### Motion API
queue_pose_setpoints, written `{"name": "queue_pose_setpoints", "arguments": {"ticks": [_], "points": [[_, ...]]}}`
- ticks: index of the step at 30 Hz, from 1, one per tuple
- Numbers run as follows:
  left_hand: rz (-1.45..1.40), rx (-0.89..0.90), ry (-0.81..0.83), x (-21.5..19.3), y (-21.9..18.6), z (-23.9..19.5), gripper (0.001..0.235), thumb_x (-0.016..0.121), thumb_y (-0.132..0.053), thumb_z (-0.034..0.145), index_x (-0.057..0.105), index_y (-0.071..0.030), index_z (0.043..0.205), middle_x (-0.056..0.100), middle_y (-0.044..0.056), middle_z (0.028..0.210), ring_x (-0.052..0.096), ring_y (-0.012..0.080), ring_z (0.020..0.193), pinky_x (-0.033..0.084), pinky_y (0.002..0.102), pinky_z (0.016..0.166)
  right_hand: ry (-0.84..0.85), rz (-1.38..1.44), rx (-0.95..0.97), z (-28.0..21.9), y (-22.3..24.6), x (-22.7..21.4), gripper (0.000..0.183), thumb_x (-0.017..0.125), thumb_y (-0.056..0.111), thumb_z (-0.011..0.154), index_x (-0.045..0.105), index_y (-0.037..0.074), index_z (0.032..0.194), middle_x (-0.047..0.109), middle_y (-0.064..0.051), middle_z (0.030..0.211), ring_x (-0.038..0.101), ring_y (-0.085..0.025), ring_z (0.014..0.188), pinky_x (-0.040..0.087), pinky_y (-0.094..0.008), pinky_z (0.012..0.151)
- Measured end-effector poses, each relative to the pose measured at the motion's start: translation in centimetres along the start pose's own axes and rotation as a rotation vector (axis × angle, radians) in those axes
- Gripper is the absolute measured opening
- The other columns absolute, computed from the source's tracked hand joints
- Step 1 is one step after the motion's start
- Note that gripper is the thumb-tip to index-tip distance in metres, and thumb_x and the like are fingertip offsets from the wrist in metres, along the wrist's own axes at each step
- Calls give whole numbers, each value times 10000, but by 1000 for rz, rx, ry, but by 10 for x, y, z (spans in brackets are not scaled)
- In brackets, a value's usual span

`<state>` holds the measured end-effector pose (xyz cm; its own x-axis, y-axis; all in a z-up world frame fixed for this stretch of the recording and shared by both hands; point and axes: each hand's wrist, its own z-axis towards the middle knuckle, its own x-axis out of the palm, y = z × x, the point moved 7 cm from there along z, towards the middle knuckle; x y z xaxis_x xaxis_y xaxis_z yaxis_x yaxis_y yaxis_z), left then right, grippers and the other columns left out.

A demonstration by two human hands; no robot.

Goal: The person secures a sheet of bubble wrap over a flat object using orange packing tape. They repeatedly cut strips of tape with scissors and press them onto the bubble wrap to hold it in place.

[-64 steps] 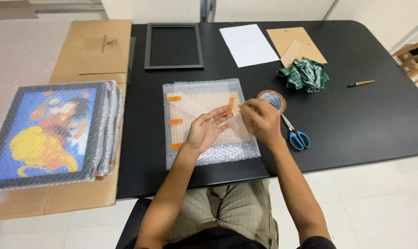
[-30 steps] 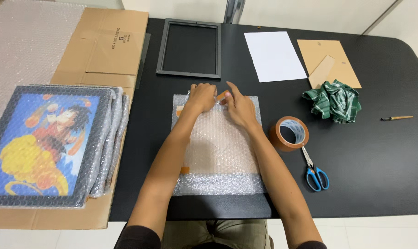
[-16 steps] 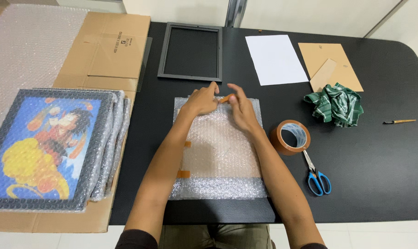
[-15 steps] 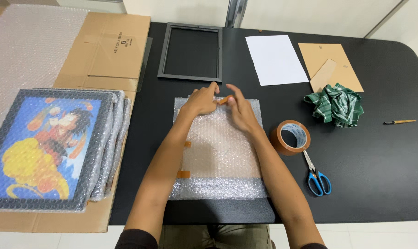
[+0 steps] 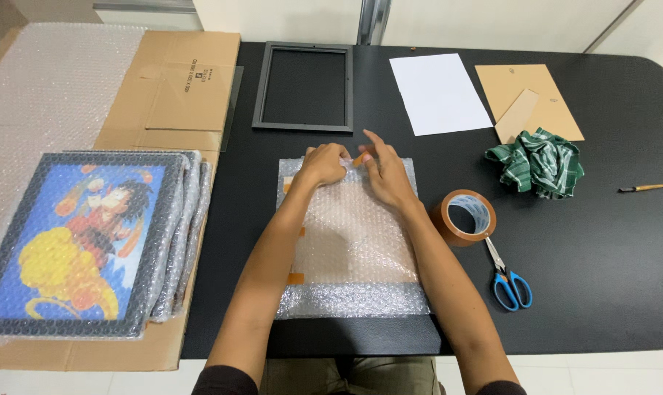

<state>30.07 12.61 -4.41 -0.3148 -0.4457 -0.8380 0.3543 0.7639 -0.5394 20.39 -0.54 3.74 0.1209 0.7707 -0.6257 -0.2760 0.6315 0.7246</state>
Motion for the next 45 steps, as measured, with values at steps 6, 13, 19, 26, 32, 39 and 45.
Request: {"name": "queue_pose_setpoints", "arguments": {"ticks": [6,13,19,26,32,39,45], "points": [[-129,-75,-36,2,2,3,345,701,-141,754,797,-150,1085,793,152,1041,726,401,1110,343,475,1092,44,91,50,0,-20,5,532,369,299,1143,386,108,1639,769,-208,1158,654,-461,1202,430,-627,1094],[-175,76,-39,-34,-13,-35,404,659,-211,851,696,-113,1242,772,205,1132,671,437,1227,306,566,1161,7,108,1,9,-39,10,507,376,275,1140,443,100,1612,796,-185,1013,701,-438,1098,452,-602,1038],[-27,161,-127,-22,-13,-32,331,652,-102,904,697,-128,1231,775,167,1120,687,377,1205,207,614,1232,-93,-11,-122,5,-18,-4,419,460,252,1130,581,165,1521,787,-64,1178,652,-325,1188,429,-494,1111],[23,52,-100,-23,-6,-16,406,731,-233,842,649,-161,1233,749,124,1109,645,360,1205,280,629,1184,193,116,67,-1,-15,21,504,382,308,1140,423,170,1623,777,-125,1182,662,-420,1215,428,-613,1115],[173,84,-194,-11,4,-9,212,682,-249,947,715,-184,1146,711,81,1078,654,293,1145,335,540,1131,180,156,165,4,-7,12,539,333,379,1139,404,161,1627,764,-171,1202,656,-450,1232,439,-617,1110],[323,50,-105,-5,-2,5,248,723,-207,913,738,-152,1155,741,102,1100,690,315,1128,385,546,1048,212,41,201,16,6,4,557,346,375,1128,381,149,1635,790,-183,1120,677,-462,1201,448,-633,1091],[113,37,-42,-27,-21,-8,195,688,-129,884,769,-58,1047,742,229,1066,697,441,1072,498,556,945,286,-42,226,13,6,19,652,341,459,1107,282,149,1678,774,-241,1148,639,-495,1255,394,-638,1159]]}}
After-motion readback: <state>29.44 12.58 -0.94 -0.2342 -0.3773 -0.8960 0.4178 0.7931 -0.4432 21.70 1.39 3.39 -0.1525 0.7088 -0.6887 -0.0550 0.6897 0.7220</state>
